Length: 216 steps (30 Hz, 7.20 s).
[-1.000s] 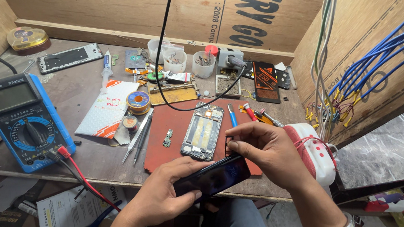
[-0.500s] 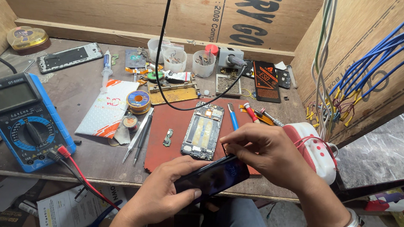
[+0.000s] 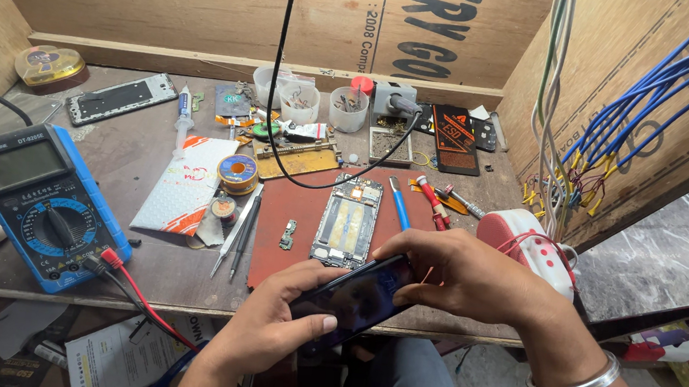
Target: The person handles a smartphone at a repair bench, pressing its power button and checking the screen, then pries at the back cover and removes the battery. They wipe the phone with a tissue, press the screen, and continue testing the device while a disassembled phone lies on the mat.
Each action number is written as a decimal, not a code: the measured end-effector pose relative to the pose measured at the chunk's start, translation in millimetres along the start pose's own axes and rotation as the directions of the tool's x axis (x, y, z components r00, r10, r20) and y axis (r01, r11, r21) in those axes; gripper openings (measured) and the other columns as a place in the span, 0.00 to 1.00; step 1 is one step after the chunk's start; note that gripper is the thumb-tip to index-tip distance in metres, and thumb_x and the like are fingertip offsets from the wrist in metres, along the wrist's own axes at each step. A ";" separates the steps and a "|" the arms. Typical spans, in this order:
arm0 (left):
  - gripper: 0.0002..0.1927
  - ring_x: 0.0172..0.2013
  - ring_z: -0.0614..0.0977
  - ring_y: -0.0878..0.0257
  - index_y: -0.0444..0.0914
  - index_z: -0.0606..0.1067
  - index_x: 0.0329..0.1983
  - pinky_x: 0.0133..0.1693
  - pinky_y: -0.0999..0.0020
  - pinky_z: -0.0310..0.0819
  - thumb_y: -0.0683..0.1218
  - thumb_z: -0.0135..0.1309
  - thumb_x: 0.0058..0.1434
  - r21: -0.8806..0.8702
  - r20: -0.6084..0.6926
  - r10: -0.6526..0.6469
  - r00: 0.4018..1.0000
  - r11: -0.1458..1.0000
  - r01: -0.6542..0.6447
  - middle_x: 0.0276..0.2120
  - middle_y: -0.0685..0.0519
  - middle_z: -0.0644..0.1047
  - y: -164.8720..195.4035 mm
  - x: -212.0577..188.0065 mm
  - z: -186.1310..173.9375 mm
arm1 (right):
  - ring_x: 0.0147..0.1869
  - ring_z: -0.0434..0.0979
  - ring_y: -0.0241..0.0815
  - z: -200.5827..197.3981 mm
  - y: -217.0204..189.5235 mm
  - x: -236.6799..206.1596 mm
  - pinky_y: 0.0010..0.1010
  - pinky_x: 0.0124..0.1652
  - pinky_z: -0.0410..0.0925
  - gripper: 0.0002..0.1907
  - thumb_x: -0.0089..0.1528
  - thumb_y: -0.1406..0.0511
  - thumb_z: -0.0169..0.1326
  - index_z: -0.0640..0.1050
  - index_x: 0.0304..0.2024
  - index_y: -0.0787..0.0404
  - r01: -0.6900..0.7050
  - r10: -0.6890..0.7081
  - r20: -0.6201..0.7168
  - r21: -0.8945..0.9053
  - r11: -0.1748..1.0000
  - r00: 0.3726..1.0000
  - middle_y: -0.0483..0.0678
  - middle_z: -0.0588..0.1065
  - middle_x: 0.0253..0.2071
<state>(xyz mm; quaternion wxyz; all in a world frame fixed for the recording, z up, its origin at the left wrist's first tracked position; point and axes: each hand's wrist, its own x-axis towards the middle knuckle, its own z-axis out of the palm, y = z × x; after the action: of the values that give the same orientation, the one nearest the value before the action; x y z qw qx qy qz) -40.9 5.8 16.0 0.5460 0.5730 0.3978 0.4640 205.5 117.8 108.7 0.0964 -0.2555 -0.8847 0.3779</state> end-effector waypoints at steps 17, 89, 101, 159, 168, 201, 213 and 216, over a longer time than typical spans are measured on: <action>0.34 0.54 0.78 0.62 0.35 0.57 0.70 0.56 0.66 0.73 0.41 0.57 0.62 -0.376 -0.305 0.083 0.949 0.905 -0.200 0.56 0.47 0.74 -13.9 18.6 50.6 | 0.55 0.80 0.44 80.7 21.3 1.4 0.39 0.53 0.73 0.31 0.67 0.53 0.48 0.64 0.68 0.61 0.153 0.250 -0.258 0.916 0.371 0.933 0.54 0.76 0.55; 0.41 0.46 0.77 0.63 0.33 0.60 0.74 0.47 0.71 0.78 0.40 0.60 0.57 0.386 -0.142 0.276 0.951 0.900 -0.203 0.49 0.50 0.70 4.9 29.3 31.8 | 0.64 0.73 0.54 85.9 52.1 -17.8 0.46 0.53 0.77 0.46 0.58 0.67 0.56 0.51 0.76 0.57 0.161 0.109 -0.206 0.933 0.323 0.972 0.56 0.68 0.65; 0.60 0.44 0.79 0.63 0.36 0.58 0.76 0.46 0.70 0.78 0.54 0.75 0.42 0.397 -0.121 0.242 0.963 0.901 -0.177 0.49 0.51 0.71 3.4 30.5 29.4 | 0.63 0.74 0.43 105.2 52.0 -13.8 0.38 0.57 0.70 0.37 0.66 0.49 0.43 0.57 0.73 0.58 0.085 0.172 -0.170 0.905 0.417 0.970 0.53 0.70 0.65; 0.32 0.41 0.73 0.65 0.32 0.72 0.65 0.47 0.71 0.69 0.62 0.50 0.73 -0.059 -0.216 0.359 0.908 0.923 -0.379 0.37 0.54 0.72 -21.0 22.8 15.3 | 0.68 0.72 0.60 76.5 -27.4 -37.9 0.62 0.52 0.74 0.38 0.73 0.47 0.37 0.54 0.75 0.66 0.132 -0.185 -0.262 0.843 -0.521 0.947 0.64 0.60 0.71; 0.24 0.35 0.75 0.69 0.33 0.77 0.56 0.42 0.73 0.72 0.58 0.45 0.77 0.102 -0.377 0.459 0.804 0.884 -0.457 0.32 0.56 0.75 -16.8 -6.2 -3.6 | 0.60 0.77 0.56 135.3 18.9 -81.9 0.48 0.61 0.71 0.36 0.69 0.54 0.40 0.58 0.74 0.67 -0.295 -0.280 0.270 0.954 -0.051 0.921 0.66 0.69 0.64; 0.12 0.39 0.78 0.48 0.38 0.73 0.38 0.41 0.52 0.73 0.51 0.52 0.71 0.933 -0.340 0.715 0.611 0.337 0.125 0.34 0.49 0.75 -15.7 -6.7 -23.8 | 0.25 0.68 0.47 283.1 56.0 91.9 0.43 0.37 0.74 0.39 0.68 0.38 0.39 0.71 0.54 0.68 -0.457 0.223 0.664 0.682 -0.571 0.714 0.64 0.74 0.37; 0.11 0.38 0.79 0.48 0.38 0.73 0.37 0.40 0.52 0.73 0.50 0.52 0.71 0.929 -0.354 0.704 0.616 0.342 0.144 0.33 0.48 0.75 -13.8 -6.1 -22.1 | 0.35 0.75 0.47 281.8 47.9 94.2 0.38 0.37 0.70 0.34 0.67 0.42 0.35 0.76 0.47 0.62 -0.416 0.111 0.577 0.695 -0.586 0.809 0.54 0.78 0.37; 0.11 0.37 0.78 0.48 0.38 0.73 0.37 0.39 0.51 0.72 0.50 0.52 0.71 0.935 -0.341 0.716 0.609 0.324 0.143 0.33 0.48 0.75 -13.9 -5.3 -21.7 | 0.42 0.77 0.49 277.6 44.0 91.9 0.41 0.43 0.71 0.33 0.70 0.43 0.31 0.74 0.51 0.62 -0.362 0.260 0.597 0.719 -0.593 0.759 0.55 0.77 0.43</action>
<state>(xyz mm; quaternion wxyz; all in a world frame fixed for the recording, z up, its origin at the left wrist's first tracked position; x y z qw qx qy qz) -62.4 7.5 1.1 -0.1737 0.6032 0.6359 0.4491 43.1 19.7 -118.1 0.0955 -0.3298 -0.0022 0.9392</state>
